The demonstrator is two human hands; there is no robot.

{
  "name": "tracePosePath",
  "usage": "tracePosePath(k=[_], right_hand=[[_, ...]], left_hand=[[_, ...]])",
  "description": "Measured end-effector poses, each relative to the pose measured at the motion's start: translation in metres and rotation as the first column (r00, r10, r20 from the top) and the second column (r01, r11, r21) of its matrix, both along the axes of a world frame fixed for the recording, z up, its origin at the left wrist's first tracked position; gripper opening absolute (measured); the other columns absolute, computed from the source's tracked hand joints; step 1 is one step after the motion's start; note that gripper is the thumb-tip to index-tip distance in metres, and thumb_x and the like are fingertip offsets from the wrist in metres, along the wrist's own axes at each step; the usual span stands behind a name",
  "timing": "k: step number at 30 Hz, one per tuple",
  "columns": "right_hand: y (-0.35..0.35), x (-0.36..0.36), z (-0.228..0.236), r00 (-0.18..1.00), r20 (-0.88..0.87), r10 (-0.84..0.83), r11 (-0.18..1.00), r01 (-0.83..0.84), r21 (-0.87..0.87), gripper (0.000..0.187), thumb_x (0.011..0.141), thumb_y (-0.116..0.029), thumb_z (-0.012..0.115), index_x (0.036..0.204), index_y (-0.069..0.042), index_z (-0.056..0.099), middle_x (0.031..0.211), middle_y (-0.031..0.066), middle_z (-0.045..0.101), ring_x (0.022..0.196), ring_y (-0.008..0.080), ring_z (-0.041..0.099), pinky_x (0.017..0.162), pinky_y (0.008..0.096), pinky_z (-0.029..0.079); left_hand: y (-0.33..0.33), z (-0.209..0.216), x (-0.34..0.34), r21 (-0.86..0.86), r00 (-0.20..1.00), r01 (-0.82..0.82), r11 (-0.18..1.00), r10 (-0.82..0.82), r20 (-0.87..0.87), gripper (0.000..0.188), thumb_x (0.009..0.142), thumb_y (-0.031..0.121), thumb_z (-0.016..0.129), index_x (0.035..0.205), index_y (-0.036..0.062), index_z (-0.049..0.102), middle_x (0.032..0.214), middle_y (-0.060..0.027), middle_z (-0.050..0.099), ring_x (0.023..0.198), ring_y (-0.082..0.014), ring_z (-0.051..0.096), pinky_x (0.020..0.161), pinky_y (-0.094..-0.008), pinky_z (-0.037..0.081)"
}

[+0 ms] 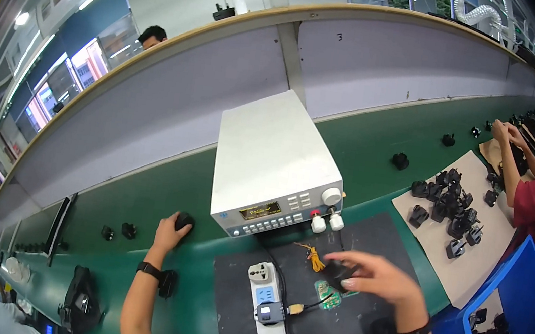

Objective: The person tests power adapters by plugging them into a power strip, connecting a cable, and removing them once the testing device displays a result. The person then places the tested adapters onto the table or into a blue bin.

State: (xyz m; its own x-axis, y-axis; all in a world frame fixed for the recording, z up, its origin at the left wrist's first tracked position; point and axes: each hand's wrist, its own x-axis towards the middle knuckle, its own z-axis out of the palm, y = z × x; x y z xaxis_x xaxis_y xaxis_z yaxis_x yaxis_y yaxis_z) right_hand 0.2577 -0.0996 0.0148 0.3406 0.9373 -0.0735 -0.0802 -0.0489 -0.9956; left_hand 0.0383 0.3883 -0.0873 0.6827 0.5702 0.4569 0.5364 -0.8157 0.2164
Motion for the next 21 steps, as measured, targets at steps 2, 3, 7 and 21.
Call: tracePosePath(k=[2,3,7,21], right_hand=[[0.014,-0.022,-0.016,0.966,-0.244,0.092,0.995,-0.078,0.065,0.05,0.088,-0.012,0.061,0.135,-0.001,0.045,0.124,0.0111,0.053,0.105,0.0174,0.056,0.089,0.0304,0.047],[0.021,-0.026,-0.027,0.929,-0.359,0.086,0.995,-0.063,0.074,0.049,0.091,-0.012,0.057,0.136,0.0,0.041,0.128,0.0127,0.051,0.11,0.0209,0.056,0.092,0.0331,0.047],[0.05,-0.037,-0.023,0.801,-0.558,0.218,0.974,-0.142,0.177,0.05,0.097,-0.022,0.052,0.139,0.0,0.035,0.124,0.0113,0.056,0.115,0.0204,0.056,0.096,0.0328,0.046],[0.022,-0.05,-0.045,0.611,0.773,0.173,0.976,-0.213,-0.05,0.035,0.081,-0.022,0.068,0.109,-0.002,0.062,0.095,0.0146,0.063,0.088,0.0308,0.06,0.075,0.0386,0.048]], left_hand=[[-0.019,0.007,0.011,0.126,0.996,0.001,0.992,-0.012,0.087,0.044,0.07,0.026,0.076,0.104,0.0016,0.065,0.1,-0.0172,0.066,0.094,-0.0344,0.062,0.084,-0.0427,0.049],[-0.05,0.034,0.023,0.19,0.989,0.089,0.978,-0.109,0.097,0.045,0.072,0.024,0.075,0.109,0.0019,0.062,0.106,-0.0163,0.065,0.097,-0.0336,0.061,0.086,-0.0419,0.048],[-0.204,0.118,0.016,-0.042,0.84,0.542,0.839,-0.542,0.02,0.056,0.074,0.021,0.075,0.123,0.0033,0.054,0.118,-0.0126,0.06,0.104,-0.0294,0.059,0.089,-0.0377,0.047],[-0.23,0.1,0.042,-0.254,0.793,0.544,0.8,-0.589,-0.157,0.048,0.071,0.026,0.077,0.113,0.0067,0.063,0.086,-0.0128,0.065,0.079,-0.0288,0.062,0.069,-0.0353,0.05]])
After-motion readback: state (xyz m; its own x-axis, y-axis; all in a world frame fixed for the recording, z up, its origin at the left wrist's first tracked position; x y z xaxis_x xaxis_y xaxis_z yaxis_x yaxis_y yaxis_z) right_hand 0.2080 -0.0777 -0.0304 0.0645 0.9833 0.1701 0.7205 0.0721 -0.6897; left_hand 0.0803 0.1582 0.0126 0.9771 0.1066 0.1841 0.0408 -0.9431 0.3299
